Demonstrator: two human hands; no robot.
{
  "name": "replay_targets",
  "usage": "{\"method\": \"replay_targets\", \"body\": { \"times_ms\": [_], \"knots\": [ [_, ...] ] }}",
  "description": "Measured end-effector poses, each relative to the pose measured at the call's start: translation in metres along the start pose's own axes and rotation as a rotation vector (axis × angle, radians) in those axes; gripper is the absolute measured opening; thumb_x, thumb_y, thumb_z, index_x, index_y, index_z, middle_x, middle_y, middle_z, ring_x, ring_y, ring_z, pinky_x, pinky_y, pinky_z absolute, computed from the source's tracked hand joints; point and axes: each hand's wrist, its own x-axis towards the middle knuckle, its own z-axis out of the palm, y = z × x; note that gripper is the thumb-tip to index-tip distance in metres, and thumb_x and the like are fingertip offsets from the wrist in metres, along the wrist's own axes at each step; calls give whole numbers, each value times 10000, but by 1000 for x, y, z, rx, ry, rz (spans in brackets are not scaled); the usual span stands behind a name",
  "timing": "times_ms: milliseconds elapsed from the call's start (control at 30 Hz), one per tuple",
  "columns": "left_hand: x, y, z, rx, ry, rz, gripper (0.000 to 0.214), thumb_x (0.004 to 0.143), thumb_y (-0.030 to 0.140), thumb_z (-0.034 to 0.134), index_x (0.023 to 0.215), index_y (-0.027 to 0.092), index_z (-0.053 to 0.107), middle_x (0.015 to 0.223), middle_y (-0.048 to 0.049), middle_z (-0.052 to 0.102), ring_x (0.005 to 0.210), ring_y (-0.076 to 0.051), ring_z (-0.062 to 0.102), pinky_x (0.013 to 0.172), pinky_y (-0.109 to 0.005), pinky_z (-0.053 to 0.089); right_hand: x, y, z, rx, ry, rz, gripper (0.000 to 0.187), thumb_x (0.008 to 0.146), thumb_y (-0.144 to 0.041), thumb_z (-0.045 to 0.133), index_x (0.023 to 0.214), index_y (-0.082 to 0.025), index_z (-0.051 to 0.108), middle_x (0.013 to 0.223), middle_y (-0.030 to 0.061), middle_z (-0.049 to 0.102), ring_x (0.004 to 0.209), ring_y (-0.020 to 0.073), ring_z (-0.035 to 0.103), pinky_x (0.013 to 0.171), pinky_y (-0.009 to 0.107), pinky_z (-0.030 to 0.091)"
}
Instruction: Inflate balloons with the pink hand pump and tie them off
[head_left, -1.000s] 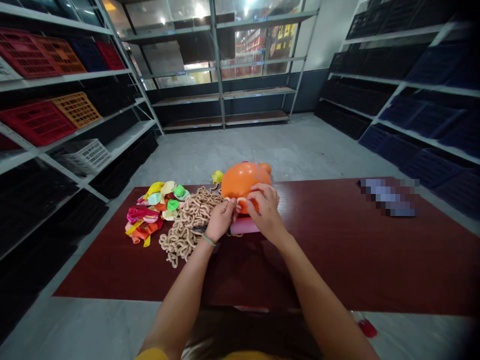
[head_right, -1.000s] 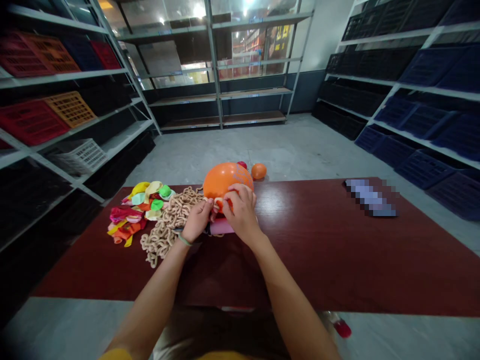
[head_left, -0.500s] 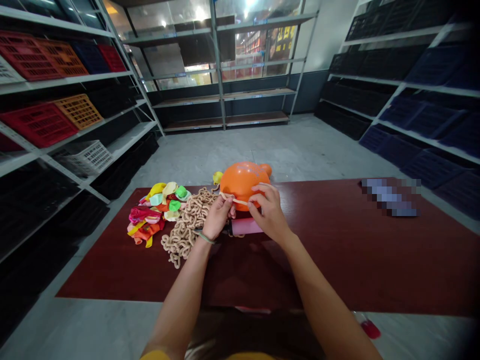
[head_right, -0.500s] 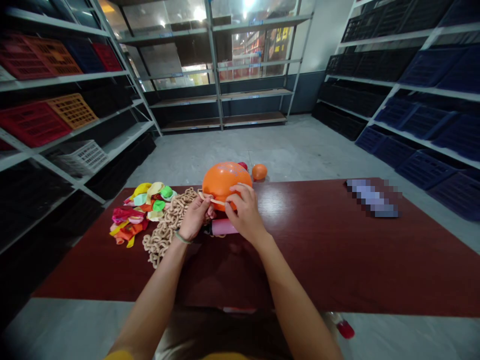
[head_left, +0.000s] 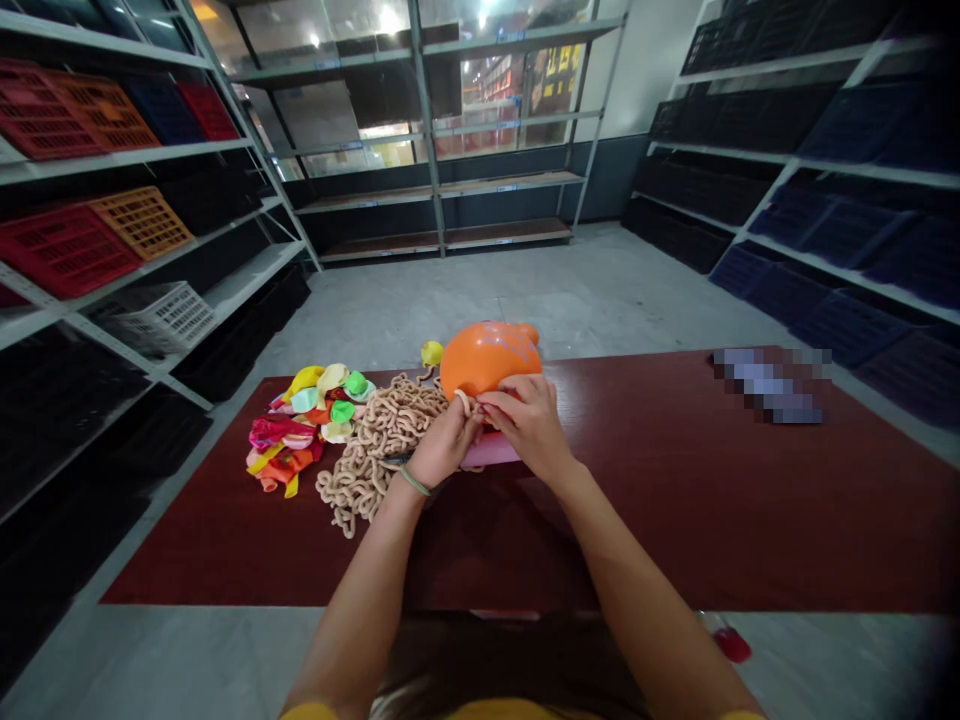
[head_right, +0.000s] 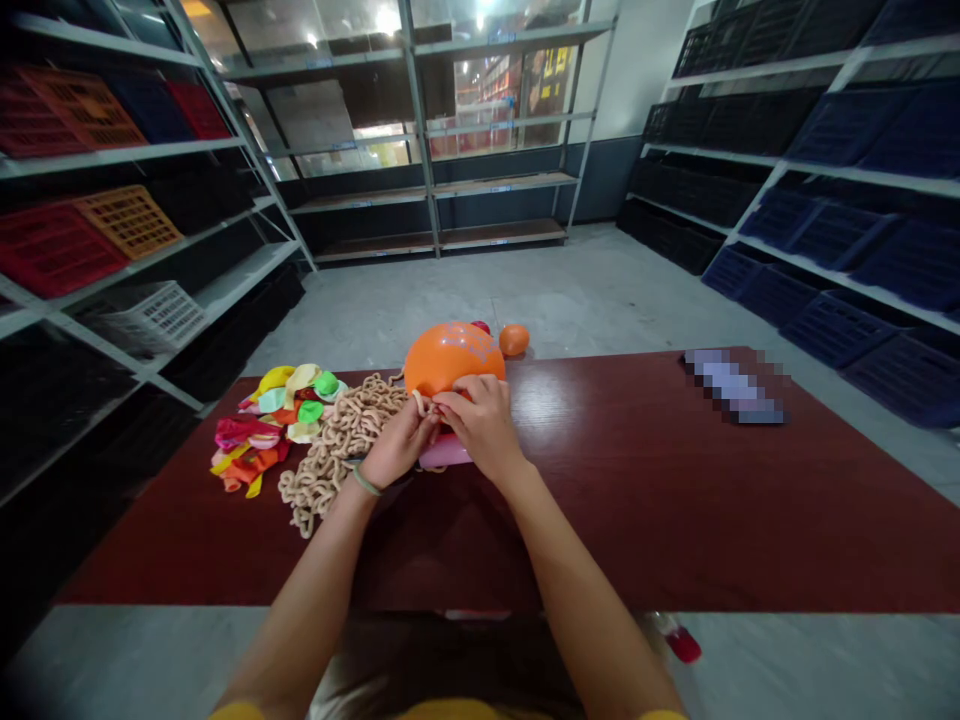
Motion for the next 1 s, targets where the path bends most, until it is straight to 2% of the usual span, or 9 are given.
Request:
{"method": "replay_targets", "body": {
  "times_ms": [167, 267, 433, 600, 700, 800, 867, 1000],
  "knots": [
    [1, 1, 1, 52, -10, 32, 180, 978, 349, 364, 912, 200, 441, 790, -21, 564, 717, -147, 537, 720, -284, 430, 0, 1, 0, -59, -21, -21, 157, 938, -330, 534, 960, -303, 687, 996, 29, 611, 986, 225, 462, 866, 406, 324],
    [2, -1, 2, 81, 3, -7, 165, 964, 347, 391, 908, 202, 446, 779, -14, 570, 690, -145, 545, 687, -275, 426, 0, -2, 2, -71, -29, -28, 132, 928, -298, 535, 935, -281, 666, 1001, 35, 609, 1001, 232, 463, 891, 419, 319],
    [1, -10, 3, 124, 158, -95, 121, 889, 309, 514, 878, 210, 447, 702, 10, 573, 620, -147, 557, 622, -265, 405, -2, -5, 9, -101, -14, -50, 53, 872, -258, 583, 889, -255, 633, 1007, 38, 609, 1027, 239, 460, 917, 420, 313],
    [-1, -14, 9, 51, 306, -127, 143, 895, 345, 523, 892, 216, 461, 670, 28, 601, 598, -134, 590, 616, -250, 420, -3, -7, 11, -40, -12, 13, 26, 847, -270, 609, 851, -259, 631, 977, 23, 610, 1014, 230, 465, 904, 411, 314],
    [-1, -17, 13, -32, 365, -129, 171, 906, 374, 515, 954, 215, 475, 672, 25, 608, 607, -137, 604, 630, -257, 440, -4, -10, 10, 9, 0, 25, 75, 882, -305, 590, 875, -266, 654, 956, 20, 610, 998, 219, 471, 894, 403, 312],
    [0, -21, 15, -160, 367, -155, 227, 911, 428, 506, 976, 214, 469, 649, 27, 603, 584, -138, 603, 605, -259, 447, -5, -14, 9, 60, 30, 31, 122, 907, -352, 578, 899, -284, 680, 956, 20, 609, 998, 216, 475, 903, 403, 309],
    [1, -24, 16, -232, 358, -153, 263, 901, 460, 523, 971, 214, 463, 638, 32, 597, 557, -129, 591, 578, -249, 442, -4, -15, 8, 87, 48, 84, 135, 907, -365, 580, 890, -283, 686, 967, 25, 604, 1006, 220, 475, 904, 402, 318],
    [1, -27, 19, -399, 327, -47, 270, 891, 447, 563, 943, 214, 438, 609, 51, 573, 509, -97, 554, 533, -215, 426, -2, -12, 6, 122, 0, 191, 189, 921, -398, 550, 1006, -296, 685, 1053, 39, 582, 1047, 232, 461, 914, 406, 344]
  ]
}}
